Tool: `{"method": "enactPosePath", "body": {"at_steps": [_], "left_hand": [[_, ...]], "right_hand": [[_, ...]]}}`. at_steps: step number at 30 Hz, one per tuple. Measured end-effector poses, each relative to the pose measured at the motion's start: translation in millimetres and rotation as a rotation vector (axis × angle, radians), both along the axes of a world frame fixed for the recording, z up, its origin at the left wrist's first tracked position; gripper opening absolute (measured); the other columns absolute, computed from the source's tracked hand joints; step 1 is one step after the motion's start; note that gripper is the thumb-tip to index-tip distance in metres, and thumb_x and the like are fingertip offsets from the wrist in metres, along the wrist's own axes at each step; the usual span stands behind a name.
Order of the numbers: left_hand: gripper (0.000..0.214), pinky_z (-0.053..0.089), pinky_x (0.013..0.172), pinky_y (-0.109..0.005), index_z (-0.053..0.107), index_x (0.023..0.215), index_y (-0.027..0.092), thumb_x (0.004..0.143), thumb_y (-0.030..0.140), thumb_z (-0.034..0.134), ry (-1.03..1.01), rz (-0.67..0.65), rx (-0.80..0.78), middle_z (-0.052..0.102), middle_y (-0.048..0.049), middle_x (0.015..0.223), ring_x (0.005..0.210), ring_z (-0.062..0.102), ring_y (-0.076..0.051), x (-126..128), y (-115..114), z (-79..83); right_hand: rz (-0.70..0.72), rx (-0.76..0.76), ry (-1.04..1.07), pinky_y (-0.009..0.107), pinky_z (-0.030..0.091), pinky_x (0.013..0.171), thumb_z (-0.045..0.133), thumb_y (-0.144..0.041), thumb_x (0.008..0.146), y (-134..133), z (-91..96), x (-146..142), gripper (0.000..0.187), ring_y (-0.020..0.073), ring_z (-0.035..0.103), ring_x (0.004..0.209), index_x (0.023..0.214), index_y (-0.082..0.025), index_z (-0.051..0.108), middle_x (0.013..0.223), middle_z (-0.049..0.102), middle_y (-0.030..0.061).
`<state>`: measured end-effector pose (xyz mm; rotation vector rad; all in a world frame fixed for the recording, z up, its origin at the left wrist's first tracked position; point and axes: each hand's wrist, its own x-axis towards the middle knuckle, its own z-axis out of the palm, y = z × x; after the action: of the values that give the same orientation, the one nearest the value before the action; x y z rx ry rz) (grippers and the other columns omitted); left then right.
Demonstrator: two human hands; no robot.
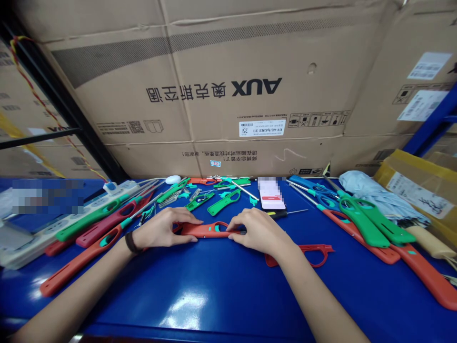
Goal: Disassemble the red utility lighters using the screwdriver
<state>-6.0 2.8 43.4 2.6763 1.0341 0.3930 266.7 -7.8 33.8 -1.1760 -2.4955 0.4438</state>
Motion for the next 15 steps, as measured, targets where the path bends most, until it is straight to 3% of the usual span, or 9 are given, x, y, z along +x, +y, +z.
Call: {"method": "enactPosePath", "body": {"at_steps": [8, 15], "left_hand": [[0.033, 0.049, 0.081, -0.029, 0.068, 0.105, 0.018, 0.079, 0.039, 0.066, -0.024, -0.029, 0.000, 0.070, -0.0059, 0.097, 0.089, 0.064, -0.018, -1.5, 3.1, -5.5], [0.032, 0.050, 0.076, -0.028, 0.068, 0.105, 0.018, 0.080, 0.039, 0.065, 0.127, -0.004, 0.098, 0.070, -0.0064, 0.097, 0.085, 0.066, -0.020, -0.1, 0.8, -5.3]], "right_hand": [[0.016, -0.013, 0.006, 0.029, 0.045, 0.073, 0.061, -0.023, 0.082, 1.9, -1.9, 0.7, 0.016, 0.0175, 0.060, 0.084, 0.092, -0.029, 0.071, 0.088, 0.069, -0.0005], [-0.068, 0.023, -0.124, 0.029, 0.044, 0.069, 0.061, -0.021, 0.082, -1.8, 0.2, -8.0, 0.016, 0.0195, 0.062, 0.080, 0.090, -0.027, 0.073, 0.085, 0.069, 0.0028]]}}
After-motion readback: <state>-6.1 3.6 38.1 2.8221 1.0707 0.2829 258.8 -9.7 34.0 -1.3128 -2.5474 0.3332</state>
